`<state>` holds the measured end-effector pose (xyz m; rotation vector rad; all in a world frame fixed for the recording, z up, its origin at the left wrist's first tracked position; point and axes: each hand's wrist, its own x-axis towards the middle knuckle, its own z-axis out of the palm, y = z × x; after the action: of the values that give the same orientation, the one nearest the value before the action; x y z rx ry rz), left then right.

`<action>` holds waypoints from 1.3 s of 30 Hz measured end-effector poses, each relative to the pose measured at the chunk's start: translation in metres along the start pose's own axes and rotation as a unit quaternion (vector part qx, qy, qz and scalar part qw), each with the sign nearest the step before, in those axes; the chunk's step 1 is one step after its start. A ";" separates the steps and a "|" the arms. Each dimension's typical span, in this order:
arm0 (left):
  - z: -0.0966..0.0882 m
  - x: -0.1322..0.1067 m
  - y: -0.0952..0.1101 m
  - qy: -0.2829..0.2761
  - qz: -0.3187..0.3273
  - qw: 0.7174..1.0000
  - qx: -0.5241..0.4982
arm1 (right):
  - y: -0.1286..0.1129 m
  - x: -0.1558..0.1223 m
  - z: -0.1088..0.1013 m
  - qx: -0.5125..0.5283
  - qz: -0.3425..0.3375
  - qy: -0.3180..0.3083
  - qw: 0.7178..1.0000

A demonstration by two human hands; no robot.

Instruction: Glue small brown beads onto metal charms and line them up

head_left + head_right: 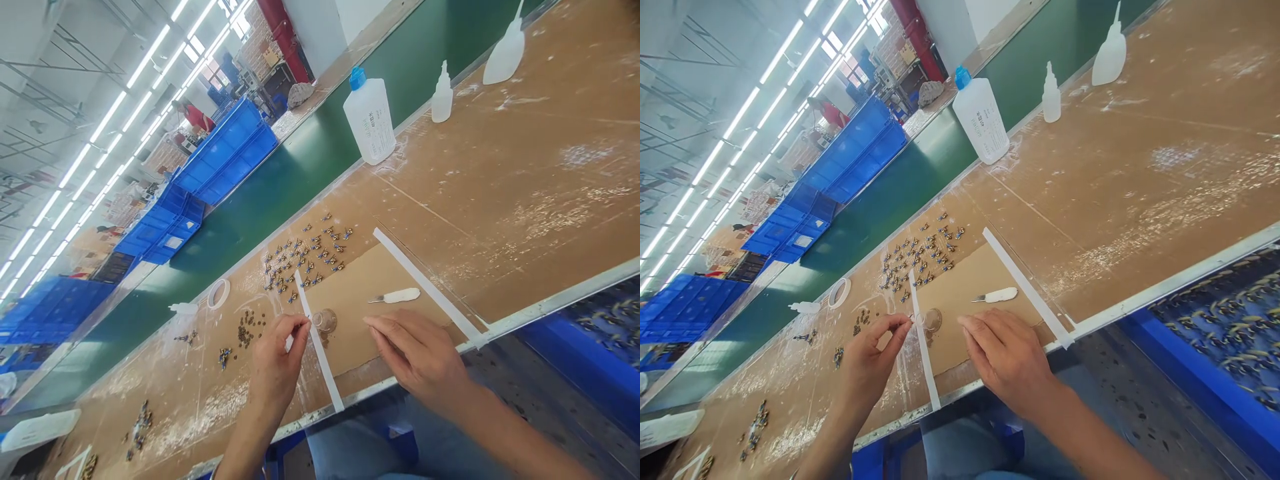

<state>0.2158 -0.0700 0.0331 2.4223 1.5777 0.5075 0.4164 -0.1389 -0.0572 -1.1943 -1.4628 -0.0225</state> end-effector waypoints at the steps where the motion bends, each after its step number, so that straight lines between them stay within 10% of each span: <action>1: -0.003 -0.003 -0.001 0.006 -0.014 1.000 -0.007 | 0.000 -0.001 0.000 -0.001 0.000 -0.003 1.000; 13: -0.015 -0.103 -0.090 0.108 -0.297 0.945 -0.086 | 0.002 -0.006 -0.003 -0.023 -0.016 -0.035 0.999; 39: -0.002 -0.111 -0.092 0.119 -0.168 0.979 -0.014 | 0.000 -0.003 -0.007 -0.113 -0.051 -0.059 0.991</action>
<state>0.0966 -0.1346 -0.0164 2.0717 2.0099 0.7659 0.4206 -0.1450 -0.0570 -1.3186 -1.6578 -0.1951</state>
